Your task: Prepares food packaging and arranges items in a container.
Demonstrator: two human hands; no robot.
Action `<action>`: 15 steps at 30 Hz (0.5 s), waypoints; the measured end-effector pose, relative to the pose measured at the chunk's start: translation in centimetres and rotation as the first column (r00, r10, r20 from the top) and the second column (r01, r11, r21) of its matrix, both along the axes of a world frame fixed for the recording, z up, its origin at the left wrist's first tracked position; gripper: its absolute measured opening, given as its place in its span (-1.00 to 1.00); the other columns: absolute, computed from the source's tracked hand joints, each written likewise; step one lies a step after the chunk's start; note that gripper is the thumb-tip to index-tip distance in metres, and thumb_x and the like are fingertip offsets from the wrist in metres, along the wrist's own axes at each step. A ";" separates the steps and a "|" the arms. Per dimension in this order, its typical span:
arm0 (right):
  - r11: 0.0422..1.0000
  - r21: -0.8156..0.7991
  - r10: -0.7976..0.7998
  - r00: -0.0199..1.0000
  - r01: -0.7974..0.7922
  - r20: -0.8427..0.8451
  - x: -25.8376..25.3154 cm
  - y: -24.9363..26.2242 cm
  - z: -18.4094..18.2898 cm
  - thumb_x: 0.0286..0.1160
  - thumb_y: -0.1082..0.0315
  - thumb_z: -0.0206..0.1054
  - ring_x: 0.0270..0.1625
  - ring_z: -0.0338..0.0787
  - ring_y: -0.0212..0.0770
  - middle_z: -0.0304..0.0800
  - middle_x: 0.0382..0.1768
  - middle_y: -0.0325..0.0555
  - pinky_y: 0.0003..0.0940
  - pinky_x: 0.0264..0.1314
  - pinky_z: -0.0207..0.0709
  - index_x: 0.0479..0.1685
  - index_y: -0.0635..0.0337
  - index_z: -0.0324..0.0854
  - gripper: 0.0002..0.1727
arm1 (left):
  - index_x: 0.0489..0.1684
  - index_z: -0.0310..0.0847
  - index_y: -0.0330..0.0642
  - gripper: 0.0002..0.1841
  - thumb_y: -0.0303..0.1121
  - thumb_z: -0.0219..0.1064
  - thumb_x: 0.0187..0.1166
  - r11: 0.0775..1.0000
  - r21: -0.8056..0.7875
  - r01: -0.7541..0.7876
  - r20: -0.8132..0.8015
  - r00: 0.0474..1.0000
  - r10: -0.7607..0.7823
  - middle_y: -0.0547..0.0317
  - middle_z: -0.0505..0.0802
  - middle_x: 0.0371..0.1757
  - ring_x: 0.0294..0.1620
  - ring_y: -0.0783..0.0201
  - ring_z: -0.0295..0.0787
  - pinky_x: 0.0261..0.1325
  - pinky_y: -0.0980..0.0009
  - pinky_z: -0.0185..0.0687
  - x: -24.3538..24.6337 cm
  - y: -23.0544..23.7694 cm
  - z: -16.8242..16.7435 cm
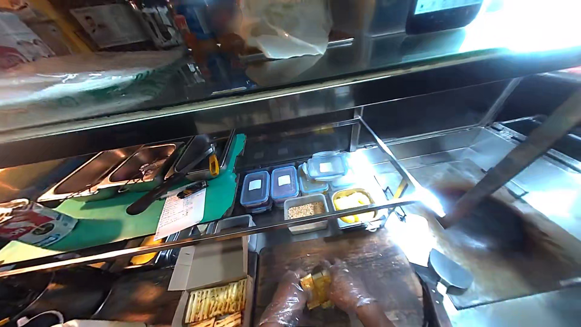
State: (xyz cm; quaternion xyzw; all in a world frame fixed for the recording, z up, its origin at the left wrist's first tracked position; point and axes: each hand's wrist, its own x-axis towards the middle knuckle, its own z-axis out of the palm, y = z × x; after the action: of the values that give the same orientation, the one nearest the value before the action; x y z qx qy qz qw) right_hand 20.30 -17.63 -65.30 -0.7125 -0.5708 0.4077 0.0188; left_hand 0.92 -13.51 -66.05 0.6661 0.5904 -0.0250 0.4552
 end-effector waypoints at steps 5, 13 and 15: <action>0.999 -0.035 0.042 0.998 -0.041 0.039 -0.2 0.1 -0.3 0.54 0.04 0.31 0.74 0.37 0.13 0.40 0.70 0.09 0.22 0.74 0.25 0.67 -0.01 0.46 -0.34 | 0.13 0.74 -0.02 -0.53 -0.22 0.62 0.17 0.995 0.037 0.090 -0.018 0.996 -0.089 0.01 0.80 0.15 0.23 0.10 0.72 0.35 0.09 0.64 -0.5 -0.3 -0.2; 0.975 -0.121 0.194 0.979 -0.185 0.061 -2.2 1.5 1.1 0.30 0.13 0.50 0.70 0.36 0.29 0.36 0.67 0.26 0.36 0.59 0.37 0.67 0.14 0.41 -0.18 | 0.22 0.72 -0.10 -0.54 -0.21 0.53 0.32 0.992 0.025 0.123 -0.105 0.987 -0.120 -0.08 0.78 0.24 0.33 0.00 0.70 0.44 0.02 0.59 -0.2 -0.6 0.3; 0.970 -0.144 0.206 0.978 -0.198 0.043 -2.6 1.6 1.2 0.29 0.13 0.51 0.70 0.36 0.30 0.37 0.65 0.30 0.37 0.61 0.35 0.59 0.19 0.47 -0.23 | 0.12 0.72 -0.13 -0.61 -0.22 0.50 0.34 0.990 0.012 0.141 -0.136 0.981 -0.138 -0.08 0.77 0.20 0.30 0.00 0.70 0.40 0.02 0.60 -0.1 -0.6 0.4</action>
State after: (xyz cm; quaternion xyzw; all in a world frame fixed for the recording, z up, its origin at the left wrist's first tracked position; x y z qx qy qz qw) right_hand 17.70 -16.05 -64.07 -0.6617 -0.6108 0.4256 -0.0888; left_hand 0.87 -14.06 -65.67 0.7074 0.5719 -0.0956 0.4041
